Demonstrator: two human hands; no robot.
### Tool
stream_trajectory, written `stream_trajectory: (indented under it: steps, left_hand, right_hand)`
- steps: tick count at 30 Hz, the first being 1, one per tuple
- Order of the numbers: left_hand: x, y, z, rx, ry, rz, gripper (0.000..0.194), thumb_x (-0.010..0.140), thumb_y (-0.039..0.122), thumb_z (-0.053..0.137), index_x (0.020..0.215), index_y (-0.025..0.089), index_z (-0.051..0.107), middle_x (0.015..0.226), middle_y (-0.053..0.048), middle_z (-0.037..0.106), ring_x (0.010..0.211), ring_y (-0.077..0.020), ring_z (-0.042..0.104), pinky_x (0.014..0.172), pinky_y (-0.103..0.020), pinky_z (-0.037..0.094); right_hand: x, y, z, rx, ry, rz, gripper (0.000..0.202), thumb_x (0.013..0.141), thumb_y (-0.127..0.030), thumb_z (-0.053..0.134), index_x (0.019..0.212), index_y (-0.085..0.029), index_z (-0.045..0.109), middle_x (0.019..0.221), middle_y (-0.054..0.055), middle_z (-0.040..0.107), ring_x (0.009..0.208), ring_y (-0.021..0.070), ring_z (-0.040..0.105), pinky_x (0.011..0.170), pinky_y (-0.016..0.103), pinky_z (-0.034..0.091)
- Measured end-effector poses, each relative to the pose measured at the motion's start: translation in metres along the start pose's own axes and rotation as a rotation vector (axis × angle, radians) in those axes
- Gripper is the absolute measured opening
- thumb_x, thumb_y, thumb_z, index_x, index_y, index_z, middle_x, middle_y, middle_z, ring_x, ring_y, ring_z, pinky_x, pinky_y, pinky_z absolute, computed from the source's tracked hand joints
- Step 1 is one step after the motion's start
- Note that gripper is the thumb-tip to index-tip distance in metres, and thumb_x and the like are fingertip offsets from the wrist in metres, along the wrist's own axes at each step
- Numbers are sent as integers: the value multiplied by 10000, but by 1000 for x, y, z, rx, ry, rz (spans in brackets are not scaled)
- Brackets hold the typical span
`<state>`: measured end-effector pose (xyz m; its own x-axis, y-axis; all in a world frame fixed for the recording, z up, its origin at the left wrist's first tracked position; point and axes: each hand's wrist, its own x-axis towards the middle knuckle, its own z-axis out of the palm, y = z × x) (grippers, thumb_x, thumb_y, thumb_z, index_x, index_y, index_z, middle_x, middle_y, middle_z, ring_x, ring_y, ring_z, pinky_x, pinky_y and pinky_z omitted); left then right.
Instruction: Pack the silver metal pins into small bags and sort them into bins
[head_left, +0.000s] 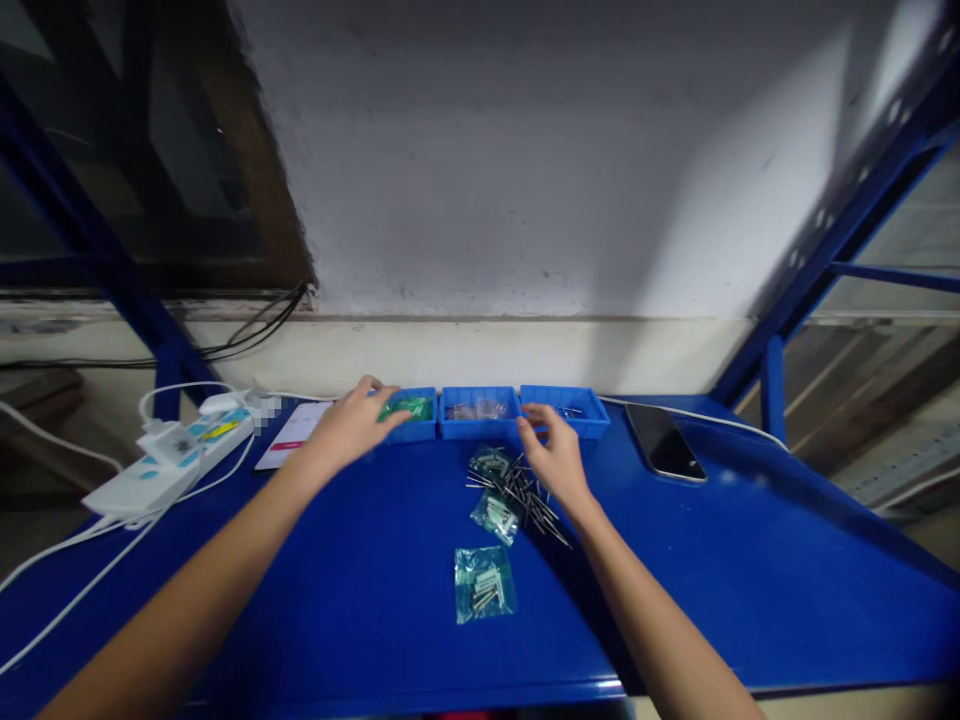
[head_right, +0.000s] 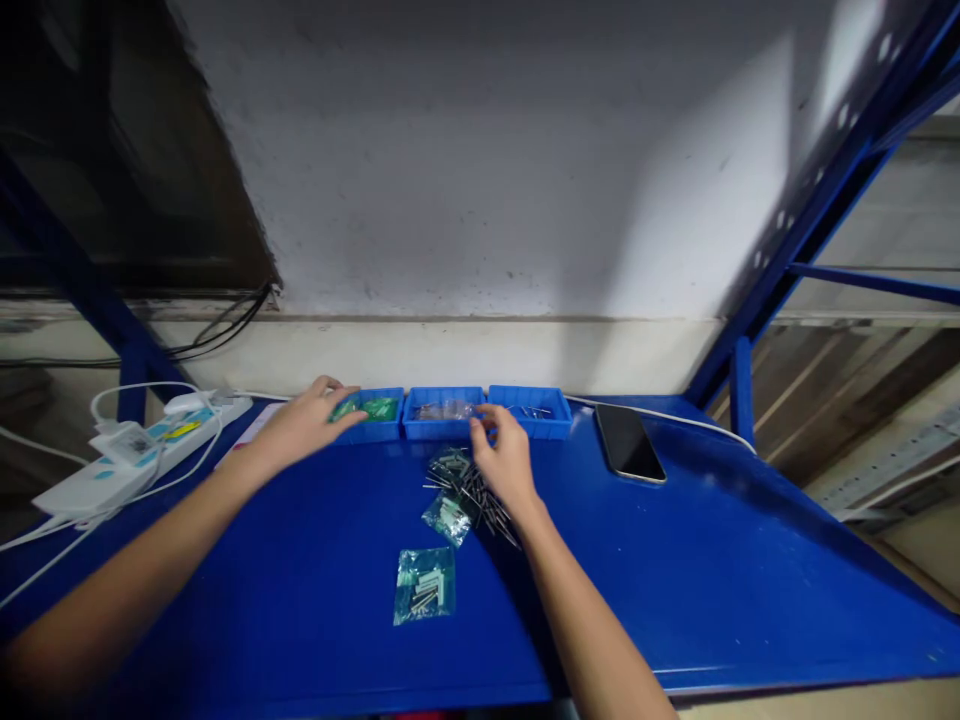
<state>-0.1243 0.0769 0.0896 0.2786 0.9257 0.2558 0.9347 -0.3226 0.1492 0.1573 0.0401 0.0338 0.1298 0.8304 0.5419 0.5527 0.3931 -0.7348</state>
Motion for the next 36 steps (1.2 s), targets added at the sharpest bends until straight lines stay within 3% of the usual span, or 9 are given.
stream_trajectory:
  steps: [2, 5, 8, 12, 15, 20, 25, 31, 36]
  left_hand:
    - [-42, 41, 9, -91, 8, 117, 648, 811, 618, 398, 1352, 261, 397, 1312, -134, 458, 1152, -318, 477, 926, -452, 398]
    - [-94, 93, 33, -188, -181, 385, 868, 683, 721, 494, 1419, 385, 179, 1503, -77, 175, 1331, -415, 184, 992, -622, 256]
    - [-105, 114, 58, -227, -294, 466, 979, 623, 779, 486, 1431, 379, 104, 1529, -84, 18, 1348, -457, -12, 975, -722, 94]
    - [-69, 99, 81, -255, -236, 396, 990, 640, 758, 500, 1441, 300, 139, 1524, -127, 30, 1362, -419, 16, 1020, -672, 80]
    - [-46, 81, 90, -337, -154, 324, 872, 710, 674, 523, 1417, 264, 219, 1476, -141, 239, 1342, -354, 215, 1054, -589, 163]
    - [-45, 71, 98, -555, -17, 120, 498, 879, 446, 425, 1325, 233, 361, 1300, -112, 481, 1150, -252, 487, 960, -431, 385]
    - [-46, 72, 98, -588, 53, 47, 297, 857, 294, 472, 1129, 201, 542, 1085, -91, 607, 1032, -227, 555, 904, -380, 423]
    - [-44, 73, 94, -566, 60, 61, 201, 857, 300, 457, 902, 210, 632, 915, -50, 633, 908, -216, 572, 818, -355, 438]
    - [-47, 72, 86, -607, 131, 27, 228, 871, 317, 439, 846, 204, 636, 901, -56, 605, 906, -213, 542, 828, -355, 409]
  right_hand:
    - [9, 19, -14, -54, -92, 63, 311, 834, -411, 501, 978, -161, 618, 860, 71, 660, 801, 193, 614, 718, 310, 466]
    - [15, 46, -26, -142, -341, 113, 334, 791, -439, 556, 953, -162, 650, 858, 76, 681, 806, 207, 627, 755, 334, 460]
    - [11, 54, -20, -156, -478, 69, 341, 794, -425, 554, 997, -166, 646, 954, 87, 679, 882, 221, 621, 800, 352, 452]
    - [-2, 38, 4, -178, -538, -80, 329, 812, -395, 542, 1049, -181, 623, 1043, 84, 648, 966, 219, 589, 845, 351, 430]
    - [-10, 22, 17, -189, -525, -134, 303, 822, -369, 540, 1050, -182, 611, 1001, 76, 644, 941, 199, 584, 825, 327, 429]
    - [-15, 12, 25, -158, -532, -179, 127, 796, -245, 569, 896, -191, 625, 878, 39, 629, 849, 172, 563, 783, 312, 420]
    - [-21, 8, 33, 4, -531, -175, 76, 782, -146, 527, 793, -182, 593, 851, 33, 594, 843, 158, 552, 781, 302, 429]
    - [-20, -1, 34, 163, -366, -46, 114, 788, -226, 541, 719, -172, 615, 883, 47, 567, 861, 158, 563, 809, 309, 436]
    - [-14, -2, 24, 129, -124, 138, 235, 775, -366, 574, 691, -160, 648, 608, -13, 474, 560, 117, 436, 547, 244, 370]
